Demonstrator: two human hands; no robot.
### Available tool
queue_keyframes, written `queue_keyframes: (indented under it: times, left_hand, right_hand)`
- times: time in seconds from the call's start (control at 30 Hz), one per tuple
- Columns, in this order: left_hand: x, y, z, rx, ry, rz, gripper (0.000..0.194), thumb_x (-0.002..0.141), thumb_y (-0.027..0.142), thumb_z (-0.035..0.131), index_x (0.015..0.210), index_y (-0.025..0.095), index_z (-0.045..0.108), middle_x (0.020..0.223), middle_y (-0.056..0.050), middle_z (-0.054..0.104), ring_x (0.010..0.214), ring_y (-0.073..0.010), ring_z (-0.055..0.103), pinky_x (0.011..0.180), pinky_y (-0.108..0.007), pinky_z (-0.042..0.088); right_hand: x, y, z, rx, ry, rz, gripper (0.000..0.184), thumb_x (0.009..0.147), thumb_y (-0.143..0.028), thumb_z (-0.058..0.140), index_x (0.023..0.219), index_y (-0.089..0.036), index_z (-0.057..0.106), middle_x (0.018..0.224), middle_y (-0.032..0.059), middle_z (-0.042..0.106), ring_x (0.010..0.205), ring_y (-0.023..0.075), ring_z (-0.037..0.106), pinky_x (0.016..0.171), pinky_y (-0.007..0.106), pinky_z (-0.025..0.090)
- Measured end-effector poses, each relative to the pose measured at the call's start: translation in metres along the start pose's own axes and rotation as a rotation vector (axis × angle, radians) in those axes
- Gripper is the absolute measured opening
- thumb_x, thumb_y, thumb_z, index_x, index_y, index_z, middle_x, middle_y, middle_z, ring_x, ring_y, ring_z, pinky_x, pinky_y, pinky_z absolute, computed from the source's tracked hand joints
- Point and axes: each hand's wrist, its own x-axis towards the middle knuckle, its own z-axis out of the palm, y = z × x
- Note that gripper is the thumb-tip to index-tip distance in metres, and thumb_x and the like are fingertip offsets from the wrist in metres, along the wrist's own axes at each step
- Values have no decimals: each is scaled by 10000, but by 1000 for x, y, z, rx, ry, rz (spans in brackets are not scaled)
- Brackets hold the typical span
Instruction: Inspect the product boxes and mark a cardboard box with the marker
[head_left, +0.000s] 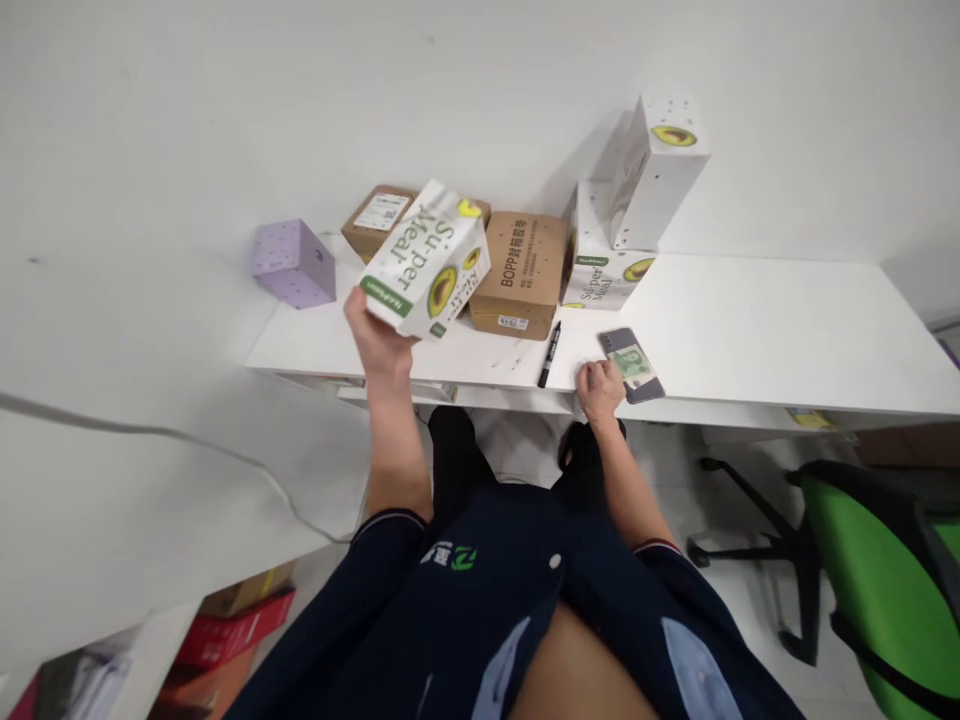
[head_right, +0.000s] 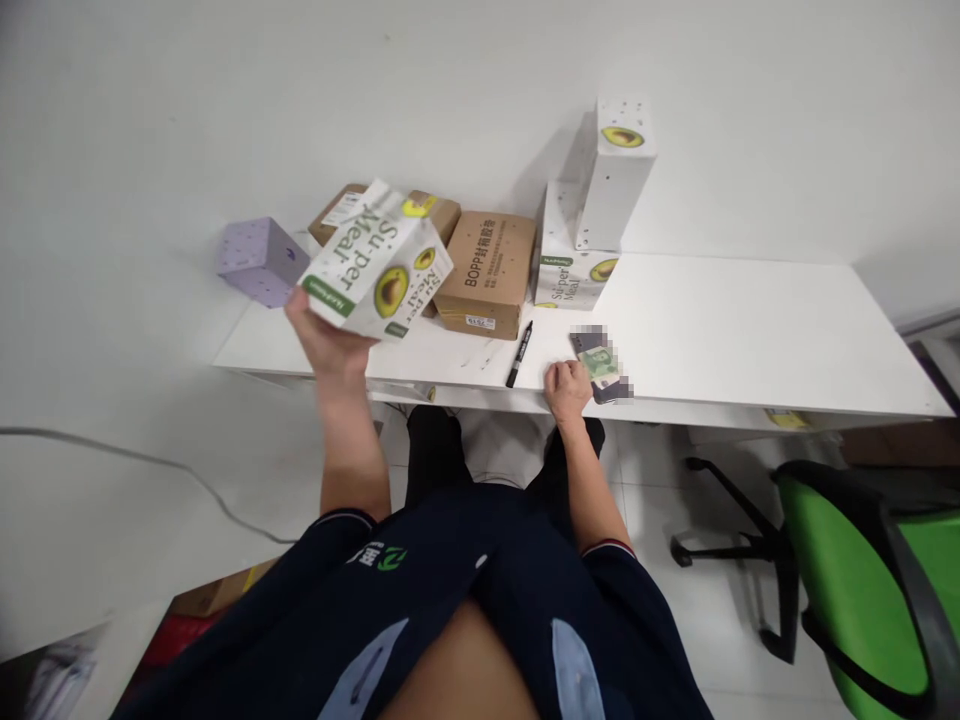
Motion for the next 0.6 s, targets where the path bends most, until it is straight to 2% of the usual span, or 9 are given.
queue_keyframes:
  times: [0.07,0.17,0.27,0.37,0.47,0.53,0.6]
  left_hand:
    - [-22,10,-20,-94,-38,-57,475,762,597,602,1017,200,652,1081,-66,704,1210,-309,566,979,-458,516]
    - [-46,17,-44,-109,95,-94,431,732,565,617,971,210,664,1066,-42,726,1186,-292,582,964,-440,529]
    - [-58,15,-56,-35,203,-108,390,667,522,676,906,213,667,1015,-24,740,1147,-271,607,938,-391,543]
    - [-58,0,-54,15,243,-232,389,646,505,690,885,201,658,971,-33,738,1045,-260,652,870,-371,563]
    - [-44,-28,-43,23,244,-391,383,675,517,658,871,188,638,940,-43,726,938,-251,683,758,-339,572]
    - [-28,-48,-33,36,297,-392,364,685,512,647,858,192,633,907,-31,720,876,-231,692,697,-309,566]
    - [-11,-65,-24,25,333,-325,357,686,508,654,851,192,633,874,-22,715,853,-214,695,683,-287,561]
  right_hand:
    - [0,0,0,0,-4,-3,253,932,-279,477,831,-181,687,918,112,659,818,217,553,713,317,364]
    - [-1,0,-1,-12,-1,-7,259,937,-287,478,839,-181,693,921,111,670,825,217,565,717,317,374]
    - [-1,0,-2,-16,-1,-5,269,941,-288,472,835,-181,695,924,109,676,837,218,575,725,316,383]
    - [-1,-1,-2,-14,-10,6,271,940,-285,465,833,-183,692,923,112,671,845,222,575,732,321,385]
    - [0,-1,-2,-2,-22,19,268,939,-283,460,831,-184,685,924,116,661,848,226,565,733,324,380]
    - [0,-1,-2,1,-28,22,265,937,-282,460,828,-186,681,928,116,657,841,224,560,729,324,375]
    - [0,-1,-2,-3,-32,19,264,936,-281,460,827,-187,681,933,114,659,830,220,561,724,322,374]
